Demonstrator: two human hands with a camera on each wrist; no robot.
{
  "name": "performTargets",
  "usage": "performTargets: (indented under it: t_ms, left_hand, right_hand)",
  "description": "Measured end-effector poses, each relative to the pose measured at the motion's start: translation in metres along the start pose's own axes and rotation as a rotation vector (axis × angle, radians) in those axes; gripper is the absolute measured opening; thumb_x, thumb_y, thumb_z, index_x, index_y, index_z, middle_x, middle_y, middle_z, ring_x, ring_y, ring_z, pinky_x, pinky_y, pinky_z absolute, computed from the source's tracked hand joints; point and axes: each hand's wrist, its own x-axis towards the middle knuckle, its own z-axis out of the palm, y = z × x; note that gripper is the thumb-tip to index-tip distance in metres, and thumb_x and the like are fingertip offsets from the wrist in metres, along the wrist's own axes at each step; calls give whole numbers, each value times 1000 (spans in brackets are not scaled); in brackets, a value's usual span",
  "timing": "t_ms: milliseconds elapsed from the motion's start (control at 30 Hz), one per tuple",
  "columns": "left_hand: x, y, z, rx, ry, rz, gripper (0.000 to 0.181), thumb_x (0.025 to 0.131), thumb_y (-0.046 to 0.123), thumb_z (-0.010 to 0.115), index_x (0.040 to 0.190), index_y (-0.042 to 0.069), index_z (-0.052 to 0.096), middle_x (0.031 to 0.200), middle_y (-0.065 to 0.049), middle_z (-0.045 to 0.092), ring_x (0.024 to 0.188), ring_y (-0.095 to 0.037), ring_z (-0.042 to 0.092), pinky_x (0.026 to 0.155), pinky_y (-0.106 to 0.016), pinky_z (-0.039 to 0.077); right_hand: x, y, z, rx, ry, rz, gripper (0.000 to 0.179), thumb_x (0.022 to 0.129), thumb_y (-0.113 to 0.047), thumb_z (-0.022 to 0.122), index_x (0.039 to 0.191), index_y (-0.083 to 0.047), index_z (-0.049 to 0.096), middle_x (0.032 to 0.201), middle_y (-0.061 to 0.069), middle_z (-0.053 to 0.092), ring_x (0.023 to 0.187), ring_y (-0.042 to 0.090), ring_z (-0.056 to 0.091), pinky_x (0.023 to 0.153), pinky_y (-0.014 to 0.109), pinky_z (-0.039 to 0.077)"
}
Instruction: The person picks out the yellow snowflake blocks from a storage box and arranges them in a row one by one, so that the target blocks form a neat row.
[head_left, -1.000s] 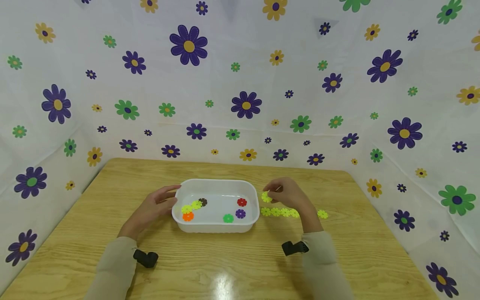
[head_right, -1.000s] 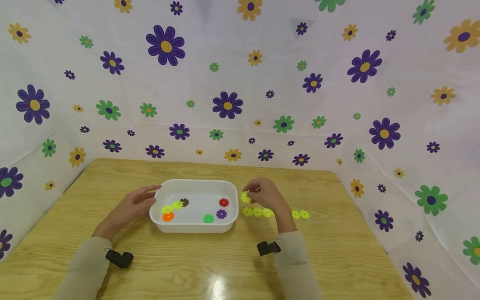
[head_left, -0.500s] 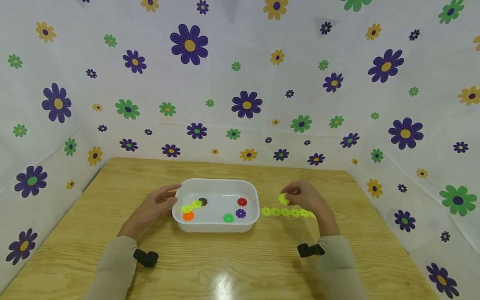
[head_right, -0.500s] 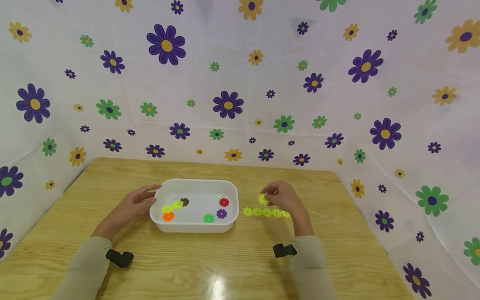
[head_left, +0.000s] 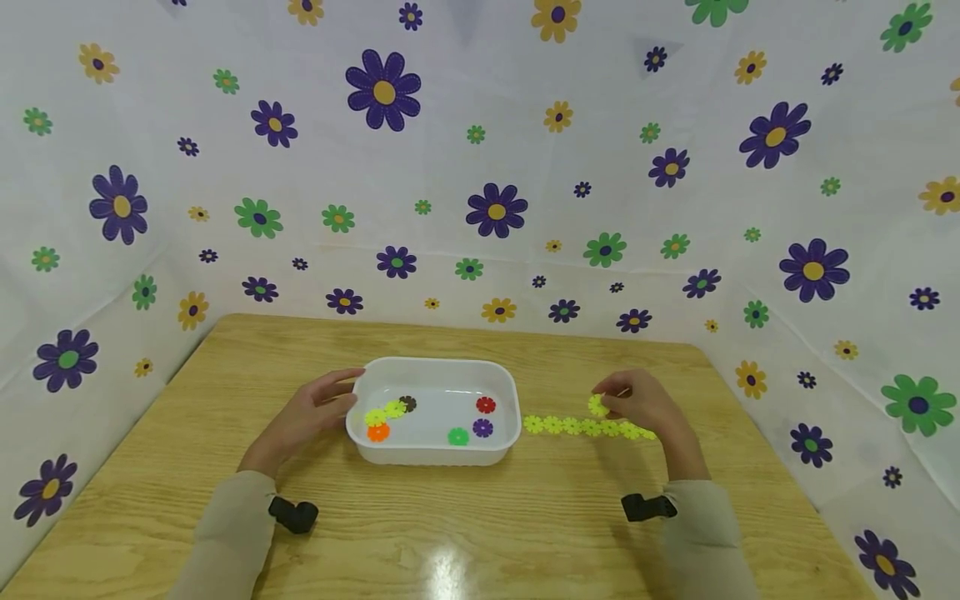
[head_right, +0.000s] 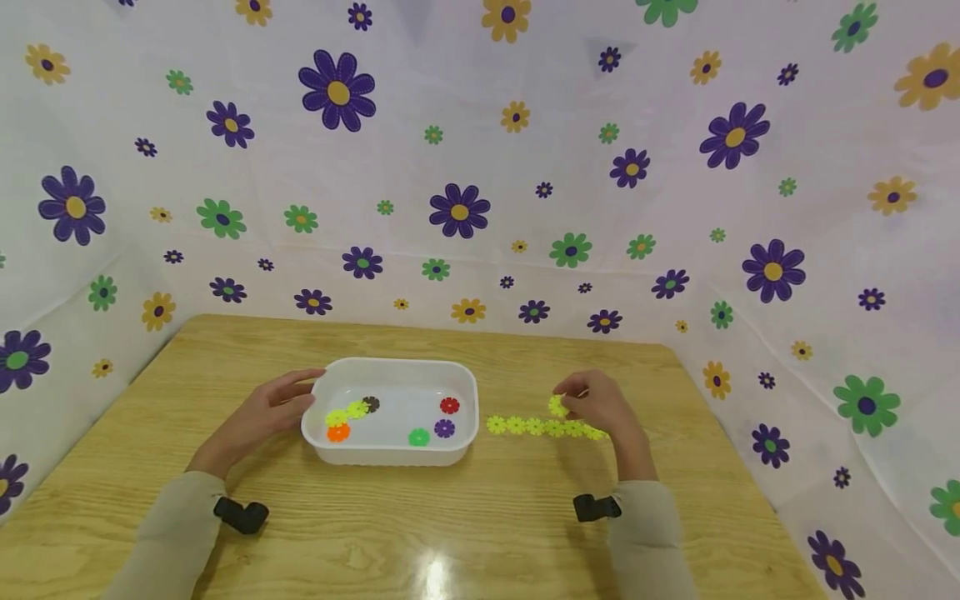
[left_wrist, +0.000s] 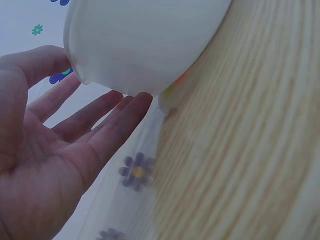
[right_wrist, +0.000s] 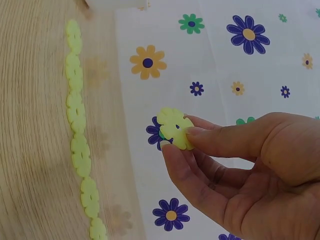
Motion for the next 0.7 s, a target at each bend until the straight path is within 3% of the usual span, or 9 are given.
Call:
performTargets:
  t_ms: [700]
  left_hand:
    - [0,0,1,-13,7,3,56,107,27,57,159,15,39,163,-24,39,145,-48,45,111,-46,53]
  right_hand:
    - [-20,49,-37,43,56,146,28,100,3,57,125,16,62,106,27,65,87,24,72,80,38,66]
